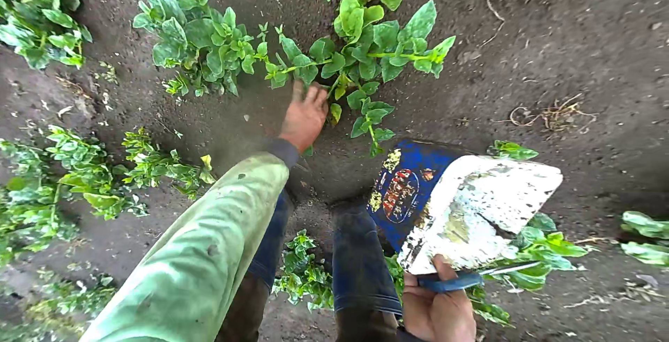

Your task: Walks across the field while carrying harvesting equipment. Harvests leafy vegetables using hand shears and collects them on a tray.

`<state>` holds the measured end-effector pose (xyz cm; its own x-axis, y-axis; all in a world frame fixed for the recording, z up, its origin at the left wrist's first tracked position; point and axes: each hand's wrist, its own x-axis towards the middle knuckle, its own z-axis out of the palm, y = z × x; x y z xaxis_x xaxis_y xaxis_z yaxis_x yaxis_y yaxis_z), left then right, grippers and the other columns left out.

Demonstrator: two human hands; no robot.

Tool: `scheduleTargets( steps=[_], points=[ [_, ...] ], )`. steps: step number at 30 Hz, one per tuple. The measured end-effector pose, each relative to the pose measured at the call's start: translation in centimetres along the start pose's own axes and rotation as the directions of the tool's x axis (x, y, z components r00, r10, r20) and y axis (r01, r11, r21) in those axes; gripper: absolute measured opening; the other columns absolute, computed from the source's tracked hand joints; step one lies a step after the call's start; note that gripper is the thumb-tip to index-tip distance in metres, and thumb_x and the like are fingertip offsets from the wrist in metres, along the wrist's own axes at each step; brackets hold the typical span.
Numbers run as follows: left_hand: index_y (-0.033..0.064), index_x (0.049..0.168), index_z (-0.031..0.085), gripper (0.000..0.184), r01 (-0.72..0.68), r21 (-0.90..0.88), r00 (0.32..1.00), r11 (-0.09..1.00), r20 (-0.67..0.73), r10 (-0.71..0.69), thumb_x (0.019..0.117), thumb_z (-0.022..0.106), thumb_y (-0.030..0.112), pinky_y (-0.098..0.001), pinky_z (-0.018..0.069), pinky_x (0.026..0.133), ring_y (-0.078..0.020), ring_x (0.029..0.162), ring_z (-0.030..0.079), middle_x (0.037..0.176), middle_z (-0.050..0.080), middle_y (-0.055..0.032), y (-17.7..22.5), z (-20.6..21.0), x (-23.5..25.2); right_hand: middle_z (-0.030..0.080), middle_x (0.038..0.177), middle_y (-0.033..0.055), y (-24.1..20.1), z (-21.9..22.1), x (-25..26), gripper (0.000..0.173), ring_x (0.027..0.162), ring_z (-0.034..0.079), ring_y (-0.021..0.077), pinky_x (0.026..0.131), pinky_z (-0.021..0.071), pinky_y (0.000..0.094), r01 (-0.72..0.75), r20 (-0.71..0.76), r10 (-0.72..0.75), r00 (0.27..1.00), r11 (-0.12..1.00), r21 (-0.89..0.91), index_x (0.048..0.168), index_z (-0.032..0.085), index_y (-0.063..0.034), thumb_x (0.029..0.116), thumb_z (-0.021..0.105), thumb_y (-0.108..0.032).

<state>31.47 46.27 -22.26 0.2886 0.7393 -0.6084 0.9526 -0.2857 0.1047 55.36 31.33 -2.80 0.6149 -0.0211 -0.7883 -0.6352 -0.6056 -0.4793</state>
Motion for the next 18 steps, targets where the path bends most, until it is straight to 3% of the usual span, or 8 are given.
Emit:
scheduleTargets(
  steps=[2, 4, 6, 8, 11, 14, 16, 18],
  points=[
    [-0.0018, 0.131, 0.063, 0.035, -0.059, 0.128, 0.996, 0.990, 0.071, 0.050, 0.0974, 0.053, -0.006, -0.0684, 0.0147, 0.122, -0.0373, 0.150, 0.033, 0.156, 0.046, -0.0157, 1.6, 0.2, 0.4, 0.068, 0.092, 0.0052, 0.2, -0.2, 0.0, 0.011, 0.079, 0.071, 0.0137, 0.067, 0.0635, 0.0312, -0.003, -0.004, 0.003, 1.000, 1.000, 0.011, 0.115, 0.055, -0.0094, 0.1062, 0.048, -0.010],
    [-0.0059, 0.137, 0.057, 0.043, -0.037, 0.110, 0.983, 0.993, 0.184, 0.016, 0.0965, 0.061, 0.007, -0.0705, 0.0062, 0.121, -0.0404, 0.148, 0.033, 0.154, 0.045, -0.0209, 2.9, 0.1, 1.1, 0.067, 0.092, 0.0056, 0.2, -0.4, 0.0, 0.011, 0.078, 0.072, 0.0135, 0.066, 0.0639, 0.0313, -0.007, -0.016, 0.008, 1.000, 1.000, 0.019, 0.115, 0.054, -0.0092, 0.1062, 0.049, -0.009],
    [0.0026, 0.150, 0.047, 0.079, 0.039, 0.069, 0.968, 0.997, 0.243, -0.055, 0.0818, 0.079, 0.023, -0.0755, 0.0015, 0.118, -0.0451, 0.145, 0.034, 0.152, 0.045, -0.0238, 3.8, 0.2, 1.9, 0.067, 0.092, 0.0048, 0.3, -0.6, 0.0, 0.011, 0.080, 0.071, 0.0127, 0.068, 0.0637, 0.0302, -0.009, -0.020, 0.010, 1.000, 1.000, 0.029, 0.116, 0.054, -0.0094, 0.1065, 0.048, -0.009],
    [0.0157, 0.155, 0.044, 0.076, 0.077, 0.072, 0.960, 0.994, 0.265, -0.093, 0.0858, 0.076, 0.011, -0.0810, -0.0003, 0.114, -0.0505, 0.146, 0.029, 0.155, 0.040, -0.0273, 4.4, 0.4, 2.4, 0.067, 0.093, 0.0034, 0.4, -0.9, 0.1, 0.011, 0.081, 0.071, 0.0117, 0.069, 0.0634, 0.0291, -0.010, -0.018, 0.010, 1.000, 1.000, 0.028, 0.116, 0.054, -0.0103, 0.1066, 0.048, -0.009],
    [0.0197, 0.144, 0.058, 0.057, 0.116, 0.069, 0.980, 0.991, 0.153, -0.125, 0.0908, 0.067, 0.001, -0.0838, 0.0058, 0.111, -0.0470, 0.143, 0.036, 0.149, 0.049, -0.0202, 4.1, 1.8, 2.6, 0.068, 0.093, 0.0041, 0.5, -1.3, 0.3, 0.011, 0.081, 0.072, 0.0119, 0.069, 0.0635, 0.0291, -0.028, -0.016, 0.028, 0.999, 0.999, 0.032, 0.115, 0.054, -0.0103, 0.1071, 0.047, -0.010],
    [0.0200, 0.126, 0.069, 0.034, 0.168, -0.065, 0.986, 0.984, 0.006, -0.168, 0.0970, 0.060, 0.006, -0.0825, 0.0111, 0.112, -0.0415, 0.140, 0.045, 0.140, 0.061, -0.0086, 2.8, 2.7, 2.5, 0.067, 0.095, 0.0051, 0.5, -1.5, 0.6, 0.012, 0.084, 0.072, 0.0133, 0.071, 0.0637, 0.0300, -0.041, -0.010, 0.042, 0.999, 0.998, 0.050, 0.117, 0.053, -0.0107, 0.1071, 0.048, -0.010],
    [0.0206, 0.126, 0.070, 0.031, 0.188, -0.206, 0.979, 0.960, -0.033, -0.199, 0.1008, 0.055, 0.009, -0.0749, 0.0146, 0.117, -0.0353, 0.144, 0.044, 0.142, 0.062, -0.0010, 1.8, 3.0, 1.5, 0.067, 0.096, 0.0045, 0.6, -1.6, 0.5, 0.012, 0.084, 0.072, 0.0126, 0.072, 0.0634, 0.0298, -0.040, -0.020, 0.041, 0.999, 0.998, 0.053, 0.118, 0.053, -0.0107, 0.1071, 0.047, -0.010],
    [0.0178, 0.126, 0.072, 0.030, 0.185, -0.407, 0.964, 0.894, -0.101, -0.245, 0.1053, 0.050, 0.017, -0.0613, 0.0270, 0.120, -0.0281, 0.141, 0.049, 0.137, 0.067, -0.0009, 0.6, 3.3, 0.3, 0.068, 0.095, 0.0039, 0.8, -1.6, 0.6, 0.012, 0.084, 0.072, 0.0124, 0.072, 0.0637, 0.0301, -0.042, -0.015, 0.043, 0.999, 0.998, 0.050, 0.117, 0.054, -0.0105, 0.1070, 0.047, -0.010]
  ],
)
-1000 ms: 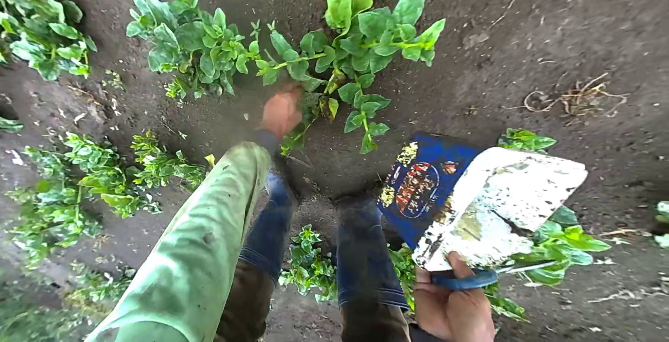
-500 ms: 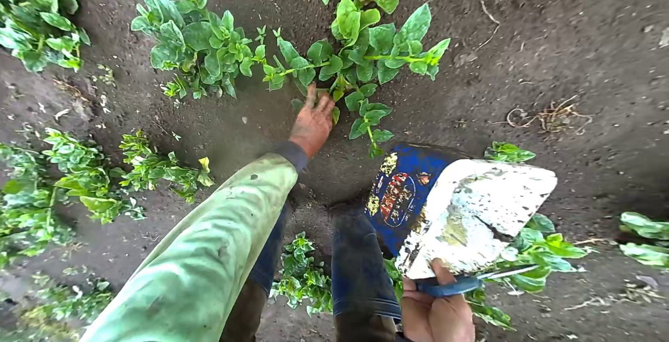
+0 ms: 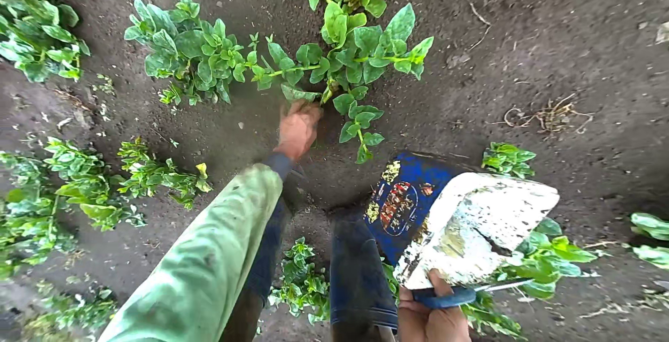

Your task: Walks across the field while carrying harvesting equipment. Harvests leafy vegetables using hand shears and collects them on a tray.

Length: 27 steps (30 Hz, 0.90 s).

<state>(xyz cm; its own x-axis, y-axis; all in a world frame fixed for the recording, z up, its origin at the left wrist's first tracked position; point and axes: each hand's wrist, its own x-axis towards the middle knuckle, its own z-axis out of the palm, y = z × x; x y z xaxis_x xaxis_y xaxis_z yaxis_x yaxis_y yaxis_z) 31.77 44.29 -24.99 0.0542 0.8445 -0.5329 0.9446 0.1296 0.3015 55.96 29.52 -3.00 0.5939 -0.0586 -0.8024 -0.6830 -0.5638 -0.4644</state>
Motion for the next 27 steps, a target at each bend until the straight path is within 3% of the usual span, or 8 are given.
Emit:
scheduleTargets(
  steps=[3, 7, 10, 12, 15, 20, 23, 27],
  points=[
    [0.0075, 0.126, 0.071, 0.031, 0.076, -0.317, 0.995, 0.945, -0.044, -0.095, 0.1067, 0.050, 0.019, -0.0510, 0.0478, 0.109, -0.0297, 0.122, 0.065, 0.125, 0.071, -0.0142, -1.7, -1.2, -1.1, 0.067, 0.095, 0.0045, 0.2, 0.2, -0.1, 0.011, 0.083, 0.072, 0.0125, 0.071, 0.0637, 0.0301, -0.008, -0.001, 0.008, 1.000, 1.000, 0.001, 0.116, 0.054, -0.0102, 0.1066, 0.048, -0.009],
    [0.0002, 0.125, 0.068, 0.031, 0.182, -0.634, 0.927, 0.751, -0.143, -0.346, 0.1080, 0.049, 0.017, -0.0448, 0.0544, 0.100, -0.0235, 0.108, 0.070, 0.117, 0.072, -0.0165, -3.9, -2.7, -3.7, 0.067, 0.094, 0.0050, 0.2, 0.5, -0.1, 0.011, 0.081, 0.071, 0.0131, 0.069, 0.0634, 0.0303, -0.015, -0.008, 0.015, 1.000, 1.000, 0.003, 0.115, 0.055, -0.0103, 0.1065, 0.048, -0.009],
    [0.0002, 0.135, 0.060, 0.033, 0.327, -0.747, 0.806, 0.578, -0.098, -0.583, 0.1088, 0.047, 0.017, -0.0448, 0.0577, 0.095, -0.0246, 0.107, 0.069, 0.126, 0.066, -0.0184, -7.1, -3.5, -7.2, 0.067, 0.095, 0.0054, 0.3, 0.5, 0.1, 0.012, 0.083, 0.071, 0.0132, 0.070, 0.0633, 0.0301, -0.009, 0.001, 0.009, 1.000, 1.000, 0.005, 0.116, 0.054, -0.0099, 0.1065, 0.048, -0.009],
    [0.0035, 0.141, 0.054, 0.036, 0.475, -0.670, 0.749, 0.571, -0.033, -0.662, 0.1098, 0.044, 0.019, -0.0491, 0.0581, 0.094, -0.0283, 0.108, 0.069, 0.131, 0.064, -0.0189, -9.8, -3.5, -9.7, 0.067, 0.095, 0.0050, 0.2, 0.5, 0.2, 0.011, 0.083, 0.071, 0.0126, 0.070, 0.0634, 0.0299, -0.007, -0.004, 0.007, 1.000, 1.000, 0.005, 0.116, 0.054, -0.0101, 0.1064, 0.048, -0.009],
    [0.0058, 0.141, 0.056, 0.037, 0.626, -0.399, 0.755, 0.670, 0.092, -0.650, 0.1094, 0.044, 0.020, -0.0641, 0.0468, 0.103, -0.0402, 0.122, 0.063, 0.133, 0.064, -0.0217, -13.6, -2.6, -13.0, 0.066, 0.096, 0.0056, 0.3, 0.6, 0.2, 0.011, 0.083, 0.071, 0.0132, 0.069, 0.0631, 0.0303, -0.005, -0.019, 0.005, 1.000, 1.000, -0.010, 0.116, 0.054, -0.0105, 0.1062, 0.049, -0.010],
    [0.0079, 0.141, 0.056, 0.036, 0.661, -0.290, 0.747, 0.692, 0.156, -0.647, 0.1085, 0.046, 0.020, -0.0656, 0.0469, 0.101, -0.0423, 0.120, 0.063, 0.131, 0.065, -0.0222, -14.1, -2.0, -13.9, 0.066, 0.096, 0.0061, 0.7, 0.8, 0.0, 0.012, 0.084, 0.071, 0.0144, 0.069, 0.0633, 0.0312, 0.004, -0.021, -0.004, 1.000, 1.000, -0.024, 0.117, 0.054, -0.0103, 0.1055, 0.049, -0.009],
    [0.0074, 0.148, 0.051, 0.051, 0.650, -0.149, 0.758, 0.745, 0.191, -0.623, 0.0997, 0.060, 0.021, -0.0683, 0.0422, 0.106, -0.0483, 0.136, 0.047, 0.149, 0.049, -0.0262, -12.4, -2.3, -12.2, 0.066, 0.097, 0.0067, 1.0, 0.9, 0.0, 0.013, 0.084, 0.071, 0.0150, 0.070, 0.0634, 0.0319, 0.010, -0.029, -0.010, 1.000, 1.000, -0.022, 0.118, 0.054, -0.0095, 0.1054, 0.050, -0.009],
    [0.0089, 0.147, 0.054, 0.055, 0.523, -0.394, 0.852, 0.756, 0.209, -0.480, 0.0931, 0.060, 0.006, -0.0570, 0.0437, 0.111, -0.0346, 0.137, 0.051, 0.148, 0.053, -0.0178, -7.6, -3.7, -8.5, 0.065, 0.097, 0.0057, 1.3, 0.9, -0.1, 0.014, 0.084, 0.071, 0.0146, 0.070, 0.0633, 0.0314, 0.018, -0.026, -0.019, 0.999, 0.999, -0.036, 0.118, 0.054, -0.0093, 0.1053, 0.049, -0.009]
  ],
)
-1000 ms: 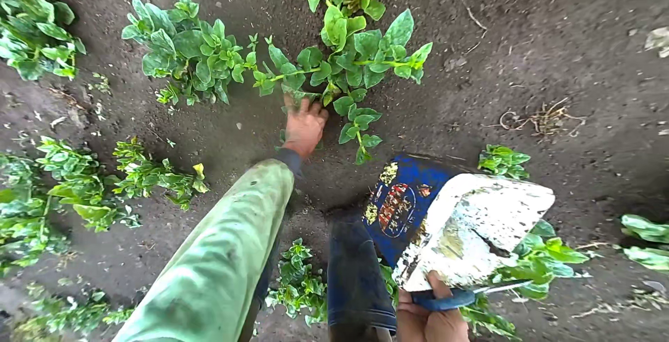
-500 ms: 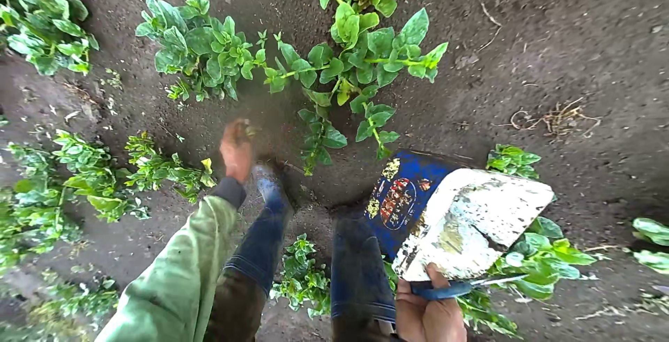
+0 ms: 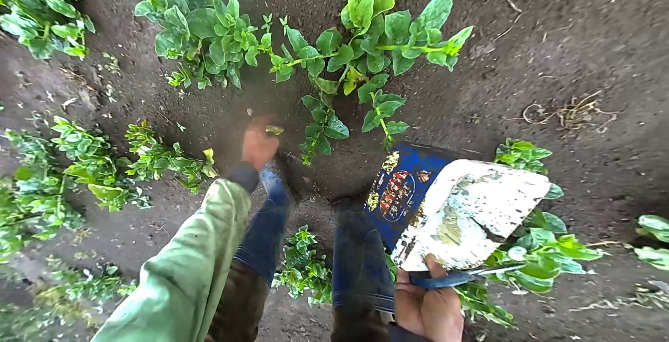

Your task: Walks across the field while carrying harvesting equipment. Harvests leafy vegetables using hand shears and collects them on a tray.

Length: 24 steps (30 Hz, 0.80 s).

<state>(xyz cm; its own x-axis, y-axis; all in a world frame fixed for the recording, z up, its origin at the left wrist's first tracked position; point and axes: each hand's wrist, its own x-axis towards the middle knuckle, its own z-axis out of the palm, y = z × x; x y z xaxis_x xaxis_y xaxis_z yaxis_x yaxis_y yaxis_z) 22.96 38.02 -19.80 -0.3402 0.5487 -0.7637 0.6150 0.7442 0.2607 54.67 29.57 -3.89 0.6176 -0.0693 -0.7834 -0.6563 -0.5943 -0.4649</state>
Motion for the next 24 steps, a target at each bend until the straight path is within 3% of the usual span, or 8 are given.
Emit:
scheduleTargets(
  steps=[4, 7, 9, 13, 18, 20, 22, 24],
  points=[
    [0.0069, 0.148, 0.051, 0.045, 0.097, -0.361, 0.968, 0.927, 0.253, -0.002, 0.1041, 0.049, 0.012, -0.0499, 0.0451, 0.110, -0.0269, 0.135, 0.054, 0.146, 0.057, -0.0146, 3.8, 3.1, 1.8, 0.066, 0.095, 0.0054, 0.1, 0.0, 0.0, 0.013, 0.082, 0.071, 0.0145, 0.069, 0.0633, 0.0311, 0.001, -0.002, -0.001, 1.000, 1.000, -0.002, 0.117, 0.054, -0.0096, 0.1054, 0.049, -0.009],
    [0.0103, 0.145, 0.055, 0.040, 0.306, -0.357, 0.894, 0.882, 0.425, -0.138, 0.1073, 0.045, 0.020, -0.0548, 0.0479, 0.101, -0.0305, 0.128, 0.055, 0.143, 0.056, -0.0156, 4.9, 5.1, 2.5, 0.065, 0.096, 0.0060, 0.1, 0.0, 0.0, 0.013, 0.083, 0.071, 0.0147, 0.070, 0.0634, 0.0317, -0.001, -0.004, 0.001, 1.000, 1.000, -0.006, 0.118, 0.054, -0.0090, 0.1057, 0.049, -0.009],
    [0.0118, 0.143, 0.055, 0.039, 0.407, -0.323, 0.836, 0.855, 0.508, -0.206, 0.1077, 0.043, 0.023, -0.0507, 0.0513, 0.094, -0.0284, 0.119, 0.059, 0.136, 0.059, -0.0152, 5.6, 5.8, 2.4, 0.066, 0.097, 0.0066, 0.1, 0.0, 0.0, 0.014, 0.084, 0.071, 0.0149, 0.070, 0.0637, 0.0320, 0.001, -0.007, -0.001, 1.000, 1.000, -0.003, 0.119, 0.054, -0.0086, 0.1054, 0.049, -0.009],
    [0.0207, 0.147, 0.049, 0.038, 0.466, -0.468, 0.759, 0.751, 0.648, -0.067, 0.1113, 0.040, 0.030, -0.0366, 0.0545, 0.078, -0.0187, 0.098, 0.065, 0.127, 0.063, -0.0076, 6.8, 6.6, 2.0, 0.066, 0.096, 0.0065, 0.2, 0.1, 0.2, 0.013, 0.082, 0.071, 0.0154, 0.070, 0.0637, 0.0317, 0.000, -0.016, 0.000, 1.000, 1.000, 0.008, 0.117, 0.055, -0.0085, 0.1051, 0.050, -0.008],
    [0.0178, 0.145, 0.052, 0.038, 0.444, -0.466, 0.777, 0.765, 0.626, -0.069, 0.1101, 0.045, 0.030, -0.0294, 0.0497, 0.070, -0.0127, 0.085, 0.061, 0.115, 0.065, -0.0035, 9.0, 6.8, 1.4, 0.066, 0.095, 0.0063, 0.1, 0.2, 0.2, 0.013, 0.083, 0.071, 0.0150, 0.070, 0.0635, 0.0310, 0.000, -0.022, 0.000, 1.000, 1.000, 0.017, 0.116, 0.055, -0.0081, 0.1047, 0.050, -0.007],
    [0.0133, 0.138, 0.057, 0.033, 0.428, -0.427, 0.836, 0.797, 0.522, -0.169, 0.1078, 0.050, 0.024, -0.0344, 0.0511, 0.075, -0.0170, 0.092, 0.060, 0.117, 0.062, -0.0076, 9.3, 7.3, 1.4, 0.066, 0.095, 0.0065, 0.0, 0.3, 0.2, 0.012, 0.083, 0.071, 0.0153, 0.070, 0.0635, 0.0316, 0.000, -0.020, 0.000, 1.000, 1.000, 0.018, 0.116, 0.055, -0.0081, 0.1050, 0.050, -0.008],
    [0.0100, 0.140, 0.057, 0.036, 0.400, -0.425, 0.870, 0.812, 0.455, -0.190, 0.1061, 0.052, 0.020, -0.0465, 0.0532, 0.088, -0.0272, 0.111, 0.061, 0.132, 0.060, -0.0159, 8.9, 7.9, 1.6, 0.066, 0.096, 0.0066, -0.2, 0.2, 0.3, 0.012, 0.084, 0.071, 0.0152, 0.071, 0.0635, 0.0320, -0.001, -0.015, 0.001, 1.000, 1.000, 0.016, 0.116, 0.055, -0.0084, 0.1053, 0.049, -0.009],
    [0.0112, 0.137, 0.059, 0.034, 0.365, -0.421, 0.892, 0.830, 0.415, -0.181, 0.1050, 0.054, 0.019, -0.0447, 0.0528, 0.081, -0.0258, 0.104, 0.061, 0.129, 0.061, -0.0156, 8.6, 8.7, 1.7, 0.067, 0.096, 0.0070, -0.3, 0.2, 0.4, 0.012, 0.084, 0.072, 0.0153, 0.070, 0.0640, 0.0325, 0.000, -0.021, 0.001, 1.000, 1.000, 0.021, 0.116, 0.055, -0.0079, 0.1050, 0.050, -0.008]
  ],
)
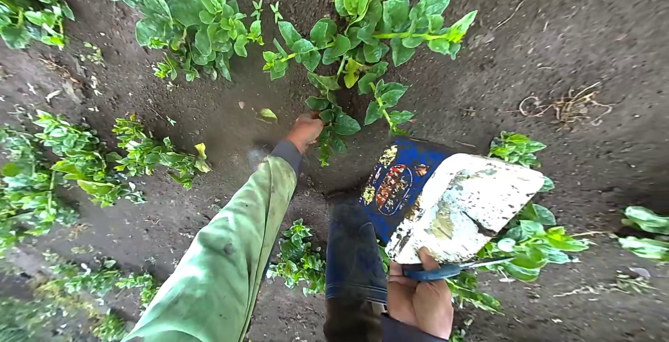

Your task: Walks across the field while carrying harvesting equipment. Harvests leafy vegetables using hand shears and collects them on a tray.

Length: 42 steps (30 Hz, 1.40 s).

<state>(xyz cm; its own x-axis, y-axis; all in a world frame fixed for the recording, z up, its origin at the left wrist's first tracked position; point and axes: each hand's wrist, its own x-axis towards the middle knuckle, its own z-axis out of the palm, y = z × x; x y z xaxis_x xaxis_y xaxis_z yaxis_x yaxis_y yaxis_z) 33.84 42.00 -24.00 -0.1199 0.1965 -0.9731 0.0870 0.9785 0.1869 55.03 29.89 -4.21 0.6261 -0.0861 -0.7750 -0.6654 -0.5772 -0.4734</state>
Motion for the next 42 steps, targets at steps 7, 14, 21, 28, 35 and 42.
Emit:
scheduleTargets(
  steps=[7, 14, 21, 28, 35, 42],
  points=[
    [0.0188, 0.139, 0.060, 0.034, 0.038, -0.028, 0.999, 0.999, 0.026, -0.037, 0.1055, 0.052, 0.017, -0.0341, 0.0479, 0.069, -0.0176, 0.089, 0.057, 0.126, 0.062, -0.0101, -0.3, 1.2, 0.3, 0.066, 0.095, 0.0057, -0.2, -0.1, 0.3, 0.012, 0.083, 0.071, 0.0145, 0.070, 0.0633, 0.0314, -0.017, -0.002, 0.017, 1.000, 1.000, -0.007, 0.116, 0.055, -0.0094, 0.1052, 0.049, -0.009],
    [0.0138, 0.131, 0.059, 0.026, 0.071, -0.085, 0.991, 0.994, 0.121, -0.060, 0.1076, 0.049, 0.021, -0.0243, 0.0436, 0.053, -0.0100, 0.063, 0.051, 0.093, 0.060, -0.0043, -0.2, 1.1, 1.3, 0.066, 0.097, 0.0070, -0.5, -0.2, 0.7, 0.013, 0.084, 0.071, 0.0152, 0.070, 0.0633, 0.0316, -0.028, -0.024, 0.028, 0.999, 1.000, 0.002, 0.117, 0.055, -0.0090, 0.1055, 0.050, -0.009],
    [0.0159, 0.114, 0.061, 0.020, -0.034, -0.189, 0.972, 0.981, 0.222, 0.077, 0.1089, 0.045, 0.028, -0.0178, 0.0407, 0.049, -0.0024, 0.053, 0.045, 0.072, 0.054, 0.0055, 0.2, -2.0, -2.5, 0.066, 0.095, 0.0062, -0.9, -0.2, 0.6, 0.012, 0.082, 0.071, 0.0138, 0.070, 0.0634, 0.0310, -0.059, -0.021, 0.059, 0.998, 0.998, 0.016, 0.117, 0.054, -0.0090, 0.1067, 0.048, -0.010],
    [0.0128, 0.096, 0.059, 0.036, 0.037, -0.539, 0.968, 0.842, 0.229, 0.104, 0.1112, 0.028, 0.026, -0.0266, 0.0536, 0.061, -0.0113, 0.064, 0.061, 0.075, 0.063, -0.0016, 1.7, -5.2, -4.5, 0.067, 0.092, 0.0040, -1.1, -0.2, 0.6, 0.010, 0.079, 0.071, 0.0123, 0.068, 0.0631, 0.0289, -0.072, 0.009, 0.071, 0.997, 0.997, 0.011, 0.114, 0.054, -0.0099, 0.1071, 0.048, -0.010],
    [0.0094, 0.128, 0.058, 0.038, 0.074, -0.439, 0.995, 0.896, 0.094, -0.036, 0.1120, 0.033, 0.033, -0.0416, 0.0582, 0.075, -0.0234, 0.088, 0.068, 0.105, 0.068, -0.0112, -0.6, -6.6, -3.5, 0.066, 0.089, 0.0025, -1.5, -0.6, 0.9, 0.009, 0.075, 0.070, 0.0097, 0.065, 0.0626, 0.0268, -0.099, 0.030, 0.098, 0.995, 0.994, 0.043, 0.116, 0.051, -0.0107, 0.1075, 0.047, -0.010],
    [0.0021, 0.146, 0.054, 0.048, -0.004, 0.563, 0.982, 0.826, -0.153, 0.109, 0.1083, 0.048, 0.032, -0.0523, 0.0422, 0.115, -0.0342, 0.134, 0.057, 0.144, 0.058, -0.0213, -12.9, -9.5, -20.6, 0.065, 0.087, 0.0034, -2.1, -1.1, 1.3, 0.008, 0.074, 0.070, 0.0117, 0.065, 0.0622, 0.0291, -0.103, 0.059, 0.098, 0.993, 0.990, 0.096, 0.113, 0.052, -0.0083, 0.1072, 0.048, -0.011]
  ],
)
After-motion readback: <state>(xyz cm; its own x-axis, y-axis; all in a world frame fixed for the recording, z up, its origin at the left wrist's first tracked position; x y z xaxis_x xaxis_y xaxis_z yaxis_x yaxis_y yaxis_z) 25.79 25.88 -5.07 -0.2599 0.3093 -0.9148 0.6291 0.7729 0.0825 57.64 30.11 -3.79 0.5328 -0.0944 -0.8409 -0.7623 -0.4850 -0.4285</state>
